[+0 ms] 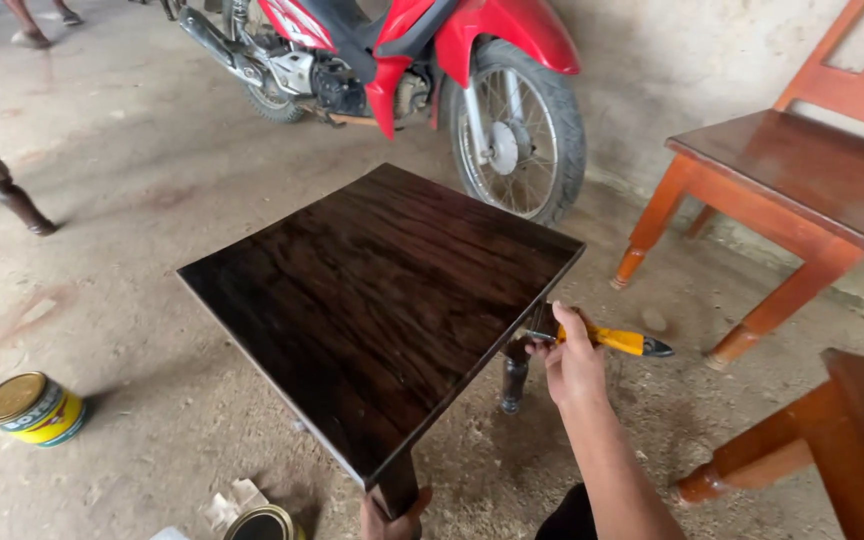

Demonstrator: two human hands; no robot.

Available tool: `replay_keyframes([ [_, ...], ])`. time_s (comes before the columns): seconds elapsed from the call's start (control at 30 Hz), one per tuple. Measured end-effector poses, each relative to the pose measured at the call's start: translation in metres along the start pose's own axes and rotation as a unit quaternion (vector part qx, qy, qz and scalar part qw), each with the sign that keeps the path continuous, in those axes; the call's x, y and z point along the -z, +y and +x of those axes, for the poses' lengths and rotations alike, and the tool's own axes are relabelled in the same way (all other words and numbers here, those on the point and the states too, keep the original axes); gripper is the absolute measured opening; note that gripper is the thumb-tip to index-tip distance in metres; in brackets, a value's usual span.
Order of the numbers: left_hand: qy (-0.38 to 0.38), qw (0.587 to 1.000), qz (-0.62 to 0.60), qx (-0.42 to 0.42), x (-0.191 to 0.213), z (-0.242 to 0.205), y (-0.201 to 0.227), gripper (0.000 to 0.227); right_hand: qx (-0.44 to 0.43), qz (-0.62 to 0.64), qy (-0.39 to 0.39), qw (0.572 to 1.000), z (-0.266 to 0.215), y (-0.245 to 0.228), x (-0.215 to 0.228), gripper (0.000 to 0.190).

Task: The recorder is using a brush to apply dark wood stain to a small wooden stool.

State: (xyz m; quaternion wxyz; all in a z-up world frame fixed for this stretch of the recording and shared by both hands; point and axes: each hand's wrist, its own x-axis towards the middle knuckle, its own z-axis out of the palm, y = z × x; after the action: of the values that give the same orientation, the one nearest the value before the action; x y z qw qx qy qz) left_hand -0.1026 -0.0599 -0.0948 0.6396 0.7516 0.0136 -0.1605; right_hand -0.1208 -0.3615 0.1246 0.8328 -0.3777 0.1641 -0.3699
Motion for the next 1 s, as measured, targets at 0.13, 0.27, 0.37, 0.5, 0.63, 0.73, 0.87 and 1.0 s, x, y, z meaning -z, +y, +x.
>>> replay_keyframes([
  [0.13,-0.005,0.999,-0.002,0.033,-0.023,-0.001,-0.006,0.067,-0.008,-0.018,-0.017,1.0,0.013,-0.008,0.014,0.021],
  [0.27,-0.037,0.996,-0.086,0.004,-0.071,-0.014,0.004,0.062,-0.017,-0.051,-0.02,0.998,0.053,-0.03,0.01,0.021],
  [0.37,-0.044,0.992,-0.116,0.0,-0.102,-0.025,0.037,0.07,-0.013,-0.202,0.011,0.979,0.082,-0.047,0.003,0.026],
  [0.5,-0.119,0.989,-0.045,0.07,-0.151,-0.011,0.066,0.101,0.082,-0.35,0.017,0.933,0.143,-0.042,0.037,0.031],
  [0.63,-0.144,0.976,0.126,0.103,-0.205,0.011,0.068,0.129,0.169,-0.452,-0.027,0.875,0.169,-0.048,0.086,0.03],
  [0.73,-0.177,0.956,0.174,0.153,-0.243,0.032,0.052,0.137,0.125,-0.31,0.036,0.942,0.103,-0.101,0.055,0.019],
  [0.87,-0.213,0.948,0.158,0.174,-0.217,0.032,0.046,0.145,0.286,-0.218,0.016,0.933,0.032,-0.112,0.064,0.014],
  [1.0,-0.278,0.953,0.117,0.038,-0.162,0.048,-0.01,0.057,0.279,-0.171,0.023,0.945,-0.052,-0.082,0.026,0.016],
])
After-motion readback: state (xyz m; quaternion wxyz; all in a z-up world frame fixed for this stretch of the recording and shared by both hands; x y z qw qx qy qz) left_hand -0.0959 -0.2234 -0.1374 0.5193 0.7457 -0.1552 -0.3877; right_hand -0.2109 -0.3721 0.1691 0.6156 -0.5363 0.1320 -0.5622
